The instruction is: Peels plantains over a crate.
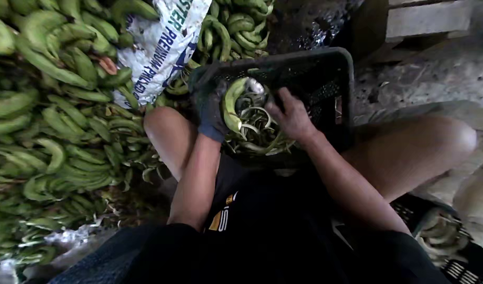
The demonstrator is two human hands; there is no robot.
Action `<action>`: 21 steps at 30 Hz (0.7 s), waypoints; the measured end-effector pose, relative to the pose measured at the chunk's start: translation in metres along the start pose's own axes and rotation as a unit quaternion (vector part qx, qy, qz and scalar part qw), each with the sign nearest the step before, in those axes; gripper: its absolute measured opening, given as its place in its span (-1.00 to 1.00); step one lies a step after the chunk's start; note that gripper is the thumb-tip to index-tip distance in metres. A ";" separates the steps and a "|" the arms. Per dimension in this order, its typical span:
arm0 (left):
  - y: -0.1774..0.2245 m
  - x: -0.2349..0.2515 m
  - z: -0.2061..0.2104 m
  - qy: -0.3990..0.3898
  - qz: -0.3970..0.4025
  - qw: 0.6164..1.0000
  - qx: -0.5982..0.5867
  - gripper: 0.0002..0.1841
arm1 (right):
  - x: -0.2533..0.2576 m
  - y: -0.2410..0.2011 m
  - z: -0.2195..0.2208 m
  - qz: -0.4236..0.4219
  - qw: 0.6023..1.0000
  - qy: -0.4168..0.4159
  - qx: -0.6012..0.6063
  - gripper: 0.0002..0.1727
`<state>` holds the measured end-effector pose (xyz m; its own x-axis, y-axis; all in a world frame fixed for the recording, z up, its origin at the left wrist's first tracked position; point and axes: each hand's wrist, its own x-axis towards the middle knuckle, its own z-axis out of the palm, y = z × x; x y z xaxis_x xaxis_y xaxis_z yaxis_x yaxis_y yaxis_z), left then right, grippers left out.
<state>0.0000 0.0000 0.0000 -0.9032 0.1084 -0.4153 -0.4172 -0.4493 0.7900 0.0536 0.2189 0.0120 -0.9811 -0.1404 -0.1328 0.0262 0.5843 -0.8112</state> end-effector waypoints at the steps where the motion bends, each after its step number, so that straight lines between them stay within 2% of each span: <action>1: 0.002 0.006 -0.005 0.002 0.015 1.000 0.004 -0.69 | -0.005 -0.006 0.011 -0.035 0.999 -0.032 -0.005 -0.53; 2: 0.004 0.009 -0.003 0.008 0.019 1.000 0.016 -0.70 | -0.006 -0.011 0.020 -0.051 0.997 -0.059 -0.016 -0.53; 4: -0.002 0.004 0.007 0.001 0.017 0.997 0.073 -0.70 | 0.005 -0.010 0.027 -0.016 0.997 -0.071 -0.027 -0.49; 7: -0.018 -0.017 0.024 0.005 0.013 0.990 0.140 -0.63 | 0.024 0.013 0.015 0.087 0.995 0.027 -0.046 -0.47; 9: -0.012 -0.031 0.032 0.013 0.017 0.993 0.116 -0.62 | 0.027 0.026 0.006 0.172 0.982 0.069 -0.034 -0.47; 11: -0.003 -0.028 0.026 0.006 0.017 0.997 0.076 -0.62 | 0.029 0.035 0.000 0.231 0.970 0.074 -0.014 -0.45; 13: -0.002 -0.013 0.006 0.017 0.030 0.998 0.050 -0.64 | 0.023 0.036 0.003 0.199 0.978 0.062 -0.001 -0.45; 15: 0.001 0.000 -0.006 0.025 0.051 0.998 0.021 -0.65 | 0.017 0.027 0.007 0.113 0.993 0.029 0.003 -0.41; 19: 0.004 0.014 -0.010 0.008 0.071 0.997 0.007 -0.62 | -0.002 0.004 0.028 -0.072 0.997 -0.025 -0.028 -0.48; 21: -0.003 0.009 -0.001 0.017 0.075 0.996 0.047 -0.69 | 0.003 -0.007 0.036 -0.080 0.994 -0.029 -0.065 -0.45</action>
<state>-0.0068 0.0019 -0.0068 -0.9529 0.0144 -0.3029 -0.2861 -0.3737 0.8823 0.0575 0.1859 -0.0027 -0.9580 -0.2833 -0.0448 -0.1572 0.6490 -0.7443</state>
